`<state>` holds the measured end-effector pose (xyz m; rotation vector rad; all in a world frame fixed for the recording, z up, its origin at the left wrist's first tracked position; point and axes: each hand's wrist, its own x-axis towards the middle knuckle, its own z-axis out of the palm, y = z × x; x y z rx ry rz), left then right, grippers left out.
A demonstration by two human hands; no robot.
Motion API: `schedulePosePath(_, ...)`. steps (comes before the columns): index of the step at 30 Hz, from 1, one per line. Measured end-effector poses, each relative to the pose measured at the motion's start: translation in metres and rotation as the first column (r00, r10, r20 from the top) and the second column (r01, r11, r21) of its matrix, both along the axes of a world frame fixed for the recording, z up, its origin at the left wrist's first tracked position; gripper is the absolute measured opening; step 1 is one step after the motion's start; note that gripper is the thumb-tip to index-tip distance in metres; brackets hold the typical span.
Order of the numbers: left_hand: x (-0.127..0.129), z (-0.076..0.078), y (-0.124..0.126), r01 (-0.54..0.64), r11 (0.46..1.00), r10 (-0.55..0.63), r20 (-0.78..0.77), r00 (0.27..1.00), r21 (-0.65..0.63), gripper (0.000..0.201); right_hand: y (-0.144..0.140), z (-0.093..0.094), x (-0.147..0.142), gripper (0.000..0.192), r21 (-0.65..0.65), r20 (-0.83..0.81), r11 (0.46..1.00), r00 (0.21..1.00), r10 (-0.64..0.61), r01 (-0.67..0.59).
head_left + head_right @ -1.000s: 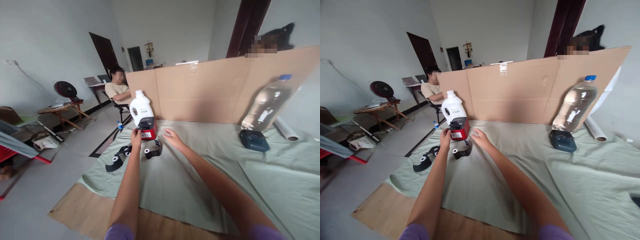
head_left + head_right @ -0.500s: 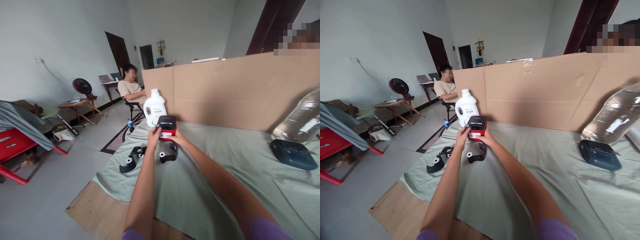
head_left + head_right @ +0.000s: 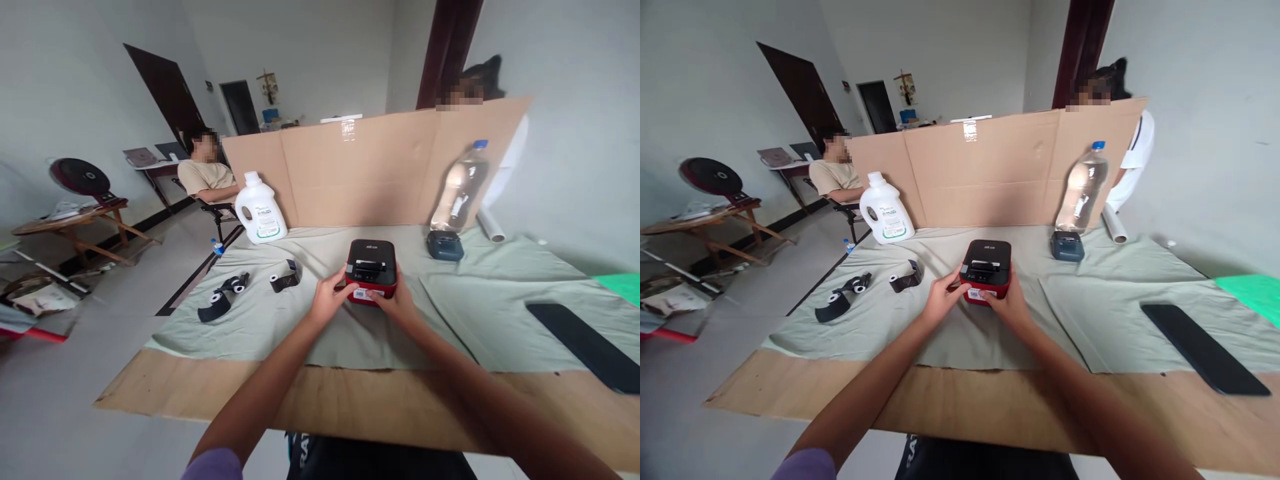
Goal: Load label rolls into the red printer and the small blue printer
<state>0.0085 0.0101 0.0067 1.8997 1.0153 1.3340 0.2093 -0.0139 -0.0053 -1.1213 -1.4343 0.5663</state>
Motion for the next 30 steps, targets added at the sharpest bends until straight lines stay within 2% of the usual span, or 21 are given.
schedulePosePath(3, -0.001, -0.019, -0.018, 0.01, 0.999, -0.01, 0.002, 1.0, -0.047, 0.053, -0.022, -0.013, 0.001, 0.097, -0.003, 0.015, 1.0, 1.0, 0.021, -0.021)
schedulePosePath(6, -0.003, -0.027, -0.023, -0.057, 0.998, 0.058, 0.02, 0.998, -0.034, 0.055, -0.024, -0.013, 0.0, 0.095, -0.007, -0.001, 0.996, 0.996, 0.085, -0.085)
schedulePosePath(10, -0.005, -0.023, -0.023, -0.144, 0.989, 0.144, 0.001, 0.99, 0.033, 0.048, -0.018, -0.011, 0.002, 0.092, -0.02, 0.002, 0.993, 0.993, 0.121, -0.121)
schedulePosePath(14, -0.007, -0.015, -0.021, -0.1, 0.993, 0.101, -0.018, 0.995, 0.057, 0.037, -0.02, -0.012, 0.004, 0.091, -0.022, 0.02, 0.99, 0.99, 0.139, -0.139)
schedulePosePath(22, -0.005, -0.021, -0.011, -0.066, 0.998, 0.066, 0.055, 0.996, 0.003, 0.035, -0.021, -0.011, 0.004, 0.087, 0.014, 0.017, 0.989, 0.989, 0.144, -0.144)
schedulePosePath(30, -0.003, -0.014, -0.006, -0.045, 0.995, 0.052, 0.073, 0.996, -0.095, 0.035, -0.018, -0.016, 0.003, 0.088, 0.044, 0.017, 0.99, 0.99, 0.137, -0.138)
